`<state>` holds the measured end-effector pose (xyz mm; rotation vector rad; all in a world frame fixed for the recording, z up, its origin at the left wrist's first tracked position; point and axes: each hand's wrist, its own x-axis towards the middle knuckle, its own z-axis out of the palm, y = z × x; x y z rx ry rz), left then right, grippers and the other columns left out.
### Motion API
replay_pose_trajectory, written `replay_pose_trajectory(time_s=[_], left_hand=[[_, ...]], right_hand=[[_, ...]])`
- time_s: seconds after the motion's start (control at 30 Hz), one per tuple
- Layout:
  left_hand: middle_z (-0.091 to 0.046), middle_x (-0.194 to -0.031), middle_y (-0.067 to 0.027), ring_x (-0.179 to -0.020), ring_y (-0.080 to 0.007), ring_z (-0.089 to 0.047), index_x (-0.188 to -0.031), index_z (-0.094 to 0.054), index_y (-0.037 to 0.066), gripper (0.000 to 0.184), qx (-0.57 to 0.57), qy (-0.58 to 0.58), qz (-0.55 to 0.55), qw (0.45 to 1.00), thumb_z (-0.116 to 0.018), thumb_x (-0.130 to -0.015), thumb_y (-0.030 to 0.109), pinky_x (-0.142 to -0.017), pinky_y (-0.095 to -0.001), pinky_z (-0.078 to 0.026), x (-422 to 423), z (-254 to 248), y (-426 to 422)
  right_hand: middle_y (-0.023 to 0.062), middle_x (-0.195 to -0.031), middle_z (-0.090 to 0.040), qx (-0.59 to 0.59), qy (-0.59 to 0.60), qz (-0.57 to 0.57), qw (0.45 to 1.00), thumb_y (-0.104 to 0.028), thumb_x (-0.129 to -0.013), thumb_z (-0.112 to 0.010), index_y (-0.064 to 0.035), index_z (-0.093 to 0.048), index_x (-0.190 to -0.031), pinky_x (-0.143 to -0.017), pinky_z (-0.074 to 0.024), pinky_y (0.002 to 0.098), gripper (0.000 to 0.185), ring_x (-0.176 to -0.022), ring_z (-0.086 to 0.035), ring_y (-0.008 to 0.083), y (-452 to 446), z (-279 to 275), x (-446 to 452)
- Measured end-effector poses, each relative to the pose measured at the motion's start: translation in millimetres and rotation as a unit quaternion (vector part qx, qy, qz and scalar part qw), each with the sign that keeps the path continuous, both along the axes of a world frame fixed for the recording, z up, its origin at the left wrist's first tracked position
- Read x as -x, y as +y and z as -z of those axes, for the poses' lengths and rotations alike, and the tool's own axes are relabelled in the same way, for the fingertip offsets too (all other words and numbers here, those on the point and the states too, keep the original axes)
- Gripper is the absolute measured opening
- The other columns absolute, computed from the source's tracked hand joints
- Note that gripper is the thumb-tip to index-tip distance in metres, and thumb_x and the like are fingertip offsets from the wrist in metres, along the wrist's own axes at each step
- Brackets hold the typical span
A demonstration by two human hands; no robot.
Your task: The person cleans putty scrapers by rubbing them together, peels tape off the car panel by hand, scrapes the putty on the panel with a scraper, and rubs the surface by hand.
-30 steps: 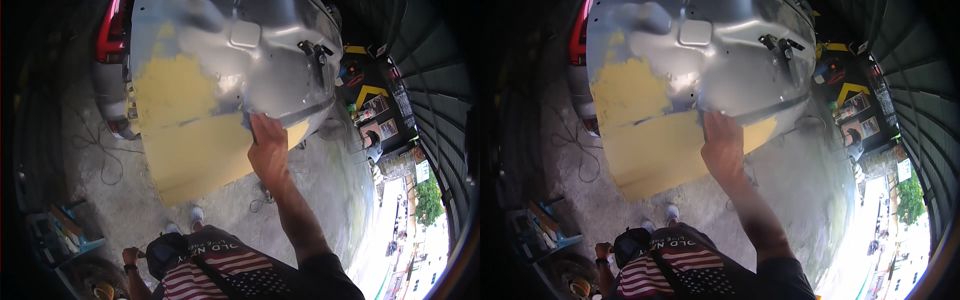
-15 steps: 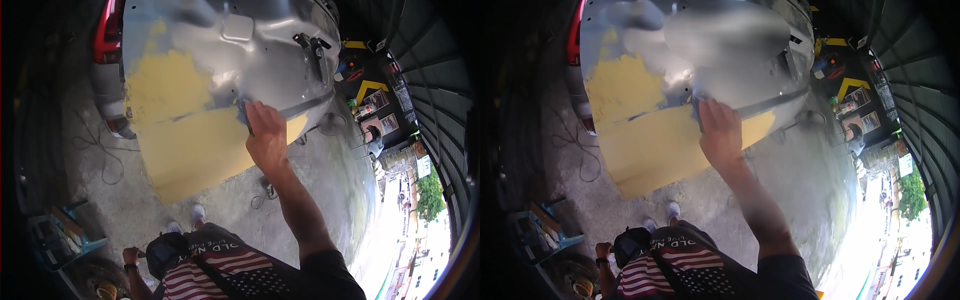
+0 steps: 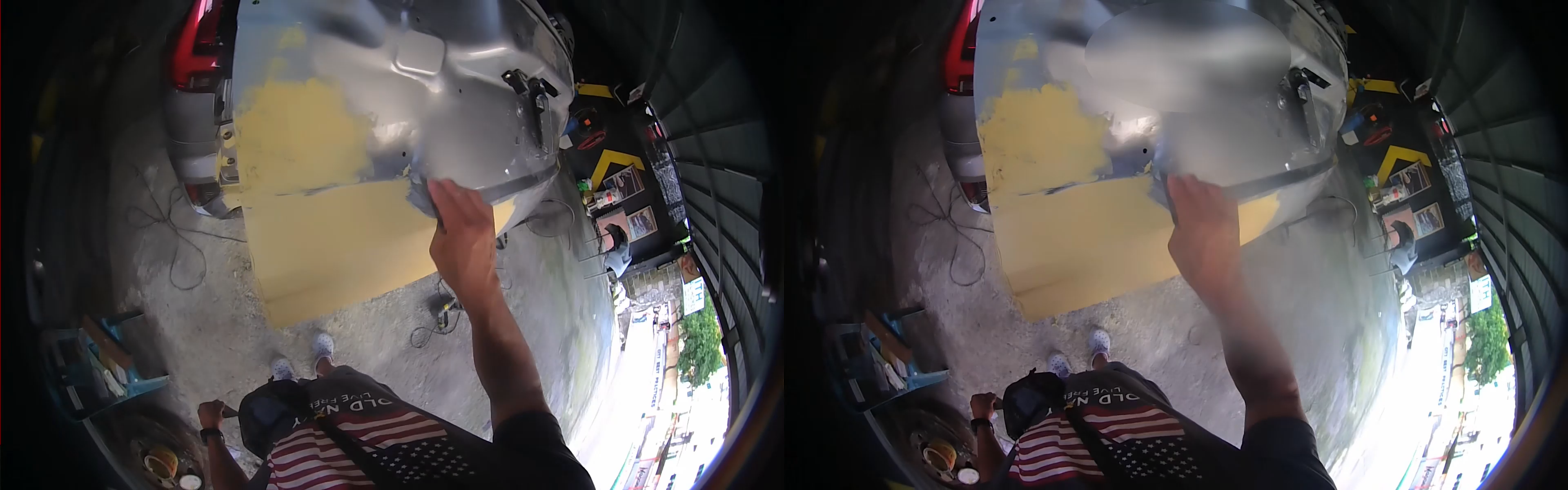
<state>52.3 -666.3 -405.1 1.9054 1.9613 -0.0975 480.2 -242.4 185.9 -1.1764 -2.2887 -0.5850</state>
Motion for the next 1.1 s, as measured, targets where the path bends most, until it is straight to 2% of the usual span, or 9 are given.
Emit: replay_pose_trajectory(time_s=[0.03, 0.1, 0.17, 0.23, 0.43, 0.47, 0.57, 0.9, 1.1], left_hand=[[-0.070, -0.077, -0.0094, -0.074, -0.0309, -0.070, -0.076, -0.071, 0.015, 0.003, 0.002, 0.000, -0.003, 1.000, -0.068, -0.075, 0.015, -0.068, -0.0448, -0.056, 1, 6, -7], [-0.070, -0.076, -0.0108, -0.072, -0.0310, -0.070, -0.073, -0.070, 0.015, 0.006, 0.014, -0.171, -0.214, 0.962, -0.066, -0.077, 0.016, -0.067, -0.0444, -0.056, -2, 12, -20], [-0.071, -0.078, -0.0112, -0.073, -0.0306, -0.071, -0.073, -0.070, 0.016, 0.007, 0.030, -0.068, -0.139, 0.987, -0.065, -0.077, 0.017, -0.067, -0.0440, -0.055, -6, 11, -28], [-0.070, -0.072, -0.0097, -0.069, -0.0299, -0.070, -0.071, -0.071, 0.019, 0.007, 0.006, 0.005, -0.016, 1.000, -0.075, -0.065, 0.018, -0.064, -0.0442, -0.054, -5, 18, -35], [-0.070, -0.071, -0.0051, -0.068, -0.0277, -0.069, -0.071, -0.071, 0.022, 0.008, -0.012, -0.005, 0.018, 1.000, -0.073, -0.066, 0.017, -0.063, -0.0435, -0.053, -12, 17, -32], [-0.072, -0.081, -0.0081, -0.079, -0.0281, -0.072, -0.077, -0.073, 0.019, 0.009, 0.064, -0.003, 0.017, 0.998, -0.066, -0.074, 0.014, -0.070, -0.0424, -0.055, -13, 7, -26], [-0.072, -0.082, -0.0082, -0.080, -0.0285, -0.072, -0.078, -0.073, 0.018, 0.009, 0.047, -0.013, 0.031, 0.998, -0.066, -0.074, 0.014, -0.071, -0.0426, -0.055, -12, 6, -18], [-0.073, -0.080, -0.0043, -0.076, -0.0267, -0.072, -0.081, -0.074, 0.022, 0.016, 0.048, 0.017, 0.073, 0.996, -0.078, -0.066, 0.023, -0.071, -0.0430, -0.055, -4, 29, -3], [-0.073, -0.085, -0.0037, -0.084, -0.0261, -0.072, -0.084, -0.075, 0.022, 0.012, 0.114, 0.011, 0.082, 0.990, -0.064, -0.080, 0.022, -0.072, -0.0431, -0.055, -11, -2, 20]], right_hand=[[0.0174, -0.111, -0.069, 0.027, 0.004, -0.004, 1.000, 0.012, -0.071, -0.061, 0.0029, -0.067, -0.113, -0.088, -0.0504, 0.0433, 0.044, -0.103, -0.064, 0.0353, -8, 4, 0], [0.0175, -0.111, -0.069, 0.038, 0.010, -0.010, 0.999, 0.011, -0.071, -0.063, 0.0029, -0.068, -0.112, -0.087, -0.0505, 0.0424, 0.042, -0.102, -0.065, 0.0339, -12, 8, -2], [0.0139, -0.104, -0.068, -0.017, 0.008, -0.043, 0.999, 0.010, -0.063, -0.062, 0.0004, -0.067, -0.109, -0.078, -0.0481, 0.0423, 0.047, -0.095, -0.065, 0.0316, -15, 4, -3], [0.0152, -0.107, -0.069, 0.003, -0.007, -0.036, 0.999, 0.007, -0.067, -0.065, 0.0012, -0.068, -0.110, -0.081, -0.0493, 0.0411, 0.043, -0.096, -0.065, 0.0316, -18, 1, -7], [0.0168, -0.108, -0.070, 0.043, -0.026, -0.018, 0.999, 0.003, -0.073, -0.068, 0.0017, -0.069, -0.110, -0.082, -0.0504, 0.0404, 0.037, -0.094, -0.066, 0.0325, -20, 11, -7], [0.0168, -0.107, -0.070, 0.042, -0.016, -0.023, 0.999, 0.004, -0.073, -0.068, 0.0017, -0.069, -0.110, -0.082, -0.0503, 0.0407, 0.037, -0.093, -0.066, 0.0329, -18, 12, -4], [0.0128, -0.115, -0.063, 0.065, -0.016, -0.033, 0.997, 0.006, -0.066, -0.059, 0.0003, -0.061, -0.120, -0.083, -0.0463, 0.0418, 0.054, -0.101, -0.059, 0.0309, -13, 12, 1], [0.0140, -0.117, -0.062, 0.090, -0.021, 0.009, 0.996, 0.006, -0.068, -0.058, 0.0001, -0.060, -0.118, -0.087, -0.0463, 0.0427, 0.050, -0.103, -0.059, 0.0311, -19, 9, 8], [0.0125, -0.112, -0.061, 0.080, -0.018, 0.017, 0.997, 0.004, -0.070, -0.056, -0.0009, -0.057, -0.115, -0.087, -0.0451, 0.0440, 0.045, -0.101, -0.057, 0.0319, -21, 11, 11]])
